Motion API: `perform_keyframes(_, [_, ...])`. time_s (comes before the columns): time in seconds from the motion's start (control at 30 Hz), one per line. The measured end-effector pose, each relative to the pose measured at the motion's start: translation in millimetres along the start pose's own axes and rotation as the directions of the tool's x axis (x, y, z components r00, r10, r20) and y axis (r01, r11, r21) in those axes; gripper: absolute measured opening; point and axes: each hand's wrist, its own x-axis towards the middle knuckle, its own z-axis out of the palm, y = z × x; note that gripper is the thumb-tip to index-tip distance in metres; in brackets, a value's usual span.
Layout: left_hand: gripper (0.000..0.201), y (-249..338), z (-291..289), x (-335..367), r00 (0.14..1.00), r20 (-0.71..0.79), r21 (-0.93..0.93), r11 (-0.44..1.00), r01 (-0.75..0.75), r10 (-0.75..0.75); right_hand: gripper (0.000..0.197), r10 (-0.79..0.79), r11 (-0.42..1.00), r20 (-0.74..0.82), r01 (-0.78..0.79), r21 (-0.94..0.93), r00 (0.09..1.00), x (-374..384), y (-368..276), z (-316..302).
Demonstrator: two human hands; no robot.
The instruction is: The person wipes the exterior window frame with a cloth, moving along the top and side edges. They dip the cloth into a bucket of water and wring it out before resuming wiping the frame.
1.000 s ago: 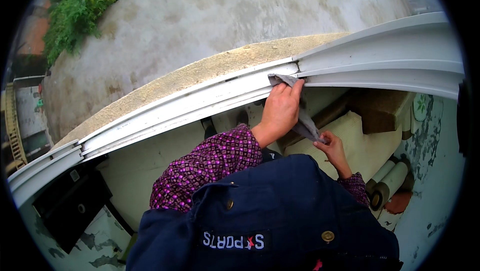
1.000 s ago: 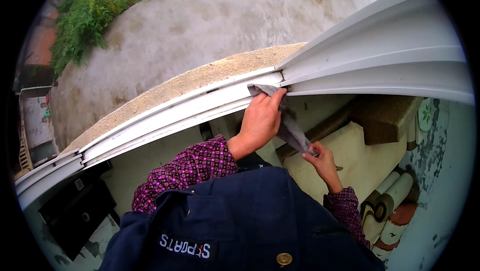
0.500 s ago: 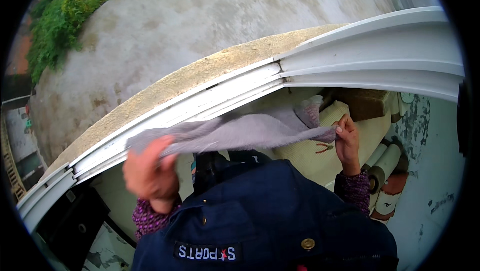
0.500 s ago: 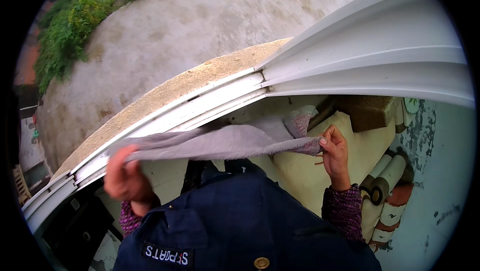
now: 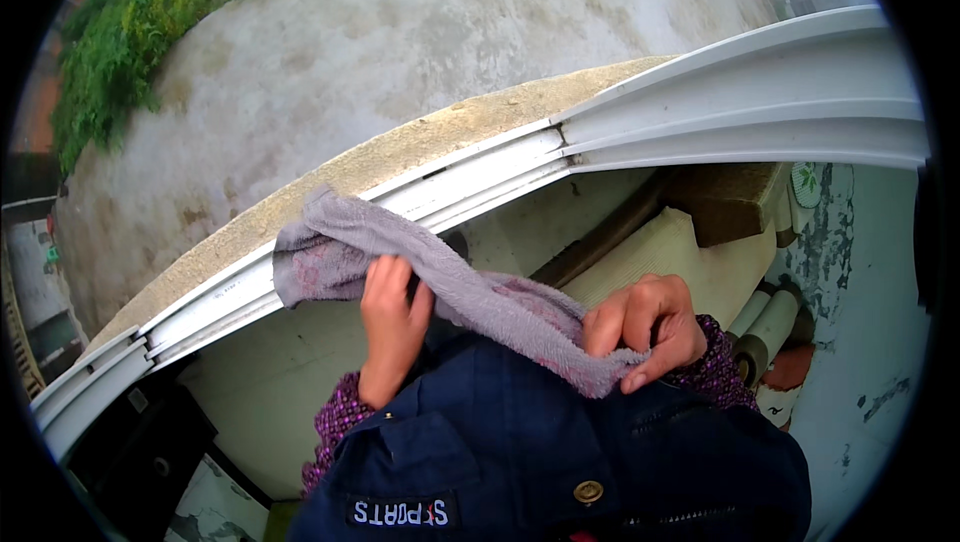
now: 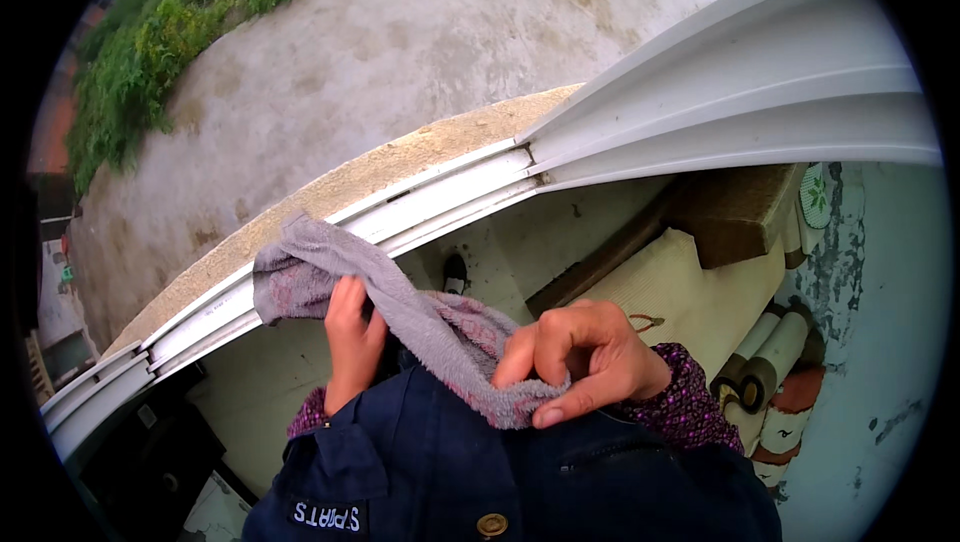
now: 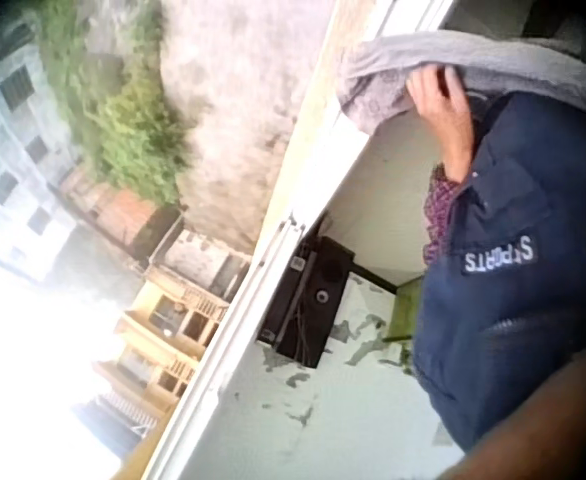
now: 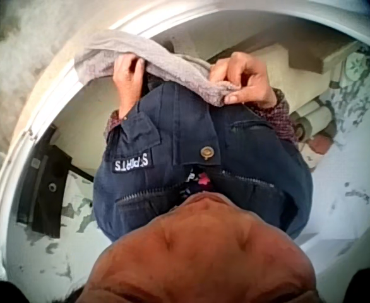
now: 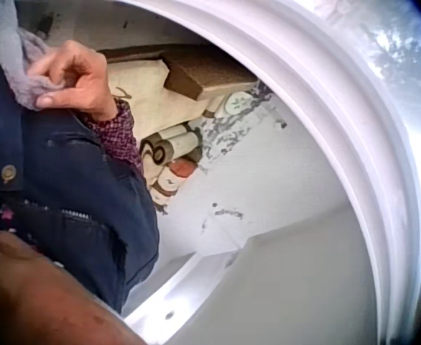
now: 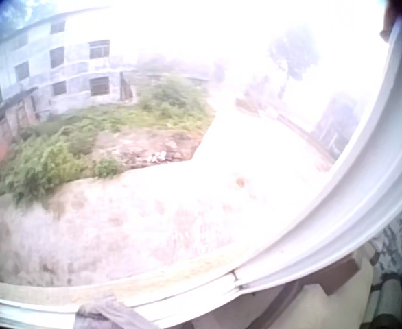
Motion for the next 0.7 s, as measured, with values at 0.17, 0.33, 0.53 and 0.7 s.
perform_keyframes(0.17, [0.016, 22, 22, 36, 0.977, 0.177, 0.088, 0.987, -0.136, 0.119, 0.026, 0.099, 0.995, 0.187, -0.092, -0.043, 0.977, -18, -3, -13])
perform_keyframes(0.33, [0.024, 38, 68, 71, 0.930, 0.021, -0.062, 0.929, -0.365, 0.367, 0.026, 0.221, 0.971, -0.239, -0.192, 0.140, 0.946, -51, 24, -26])
perform_keyframes(0.53, [0.018, 74, 115, 90, 0.886, 0.324, 0.152, 0.906, -0.396, 0.333, 0.022, 0.267, 0.962, -0.555, -0.257, 0.098, 0.788, -74, 57, -54])
perform_keyframes(0.7, [0.032, 80, 114, 90, 0.877, 0.359, 0.445, 0.767, -0.462, 0.320, 0.022, 0.253, 0.964, -0.635, -0.247, 0.100, 0.730, -95, 71, -77])
